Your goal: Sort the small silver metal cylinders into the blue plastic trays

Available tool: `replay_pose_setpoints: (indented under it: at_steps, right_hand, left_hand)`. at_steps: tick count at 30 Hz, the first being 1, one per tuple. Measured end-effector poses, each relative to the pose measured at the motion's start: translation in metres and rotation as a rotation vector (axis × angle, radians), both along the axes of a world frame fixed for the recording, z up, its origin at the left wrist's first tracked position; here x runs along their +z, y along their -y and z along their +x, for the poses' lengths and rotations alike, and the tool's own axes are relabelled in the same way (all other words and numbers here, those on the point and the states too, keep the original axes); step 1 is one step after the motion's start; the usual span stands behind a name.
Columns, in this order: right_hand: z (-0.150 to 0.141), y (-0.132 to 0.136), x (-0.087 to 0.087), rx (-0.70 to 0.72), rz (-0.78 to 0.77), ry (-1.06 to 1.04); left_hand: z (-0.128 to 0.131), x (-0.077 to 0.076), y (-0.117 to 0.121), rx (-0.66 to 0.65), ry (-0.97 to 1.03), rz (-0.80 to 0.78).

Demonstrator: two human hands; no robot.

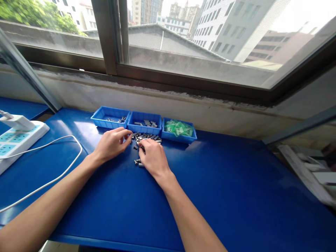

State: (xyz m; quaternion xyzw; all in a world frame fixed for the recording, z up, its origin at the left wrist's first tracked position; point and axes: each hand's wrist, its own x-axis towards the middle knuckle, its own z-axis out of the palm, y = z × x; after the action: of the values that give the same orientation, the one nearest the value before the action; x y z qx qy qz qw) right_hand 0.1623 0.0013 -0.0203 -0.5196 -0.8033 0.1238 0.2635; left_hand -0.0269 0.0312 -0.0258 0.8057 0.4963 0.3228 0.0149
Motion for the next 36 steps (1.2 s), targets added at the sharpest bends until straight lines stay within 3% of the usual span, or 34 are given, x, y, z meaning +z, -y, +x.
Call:
replay_pose_setpoints:
  at_steps: [27,36]
  right_hand:
    - [-0.002,0.0006,0.0011,-0.121,0.011,0.024]
    - [0.0032,-0.0032,-0.0012,-0.117,0.018,-0.245]
  left_hand:
    - [-0.0015,-0.0016,-0.0008,0.0,-0.008,-0.019]
    - [-0.0011,0.0018,0.0009,-0.036,0.085,-0.076]
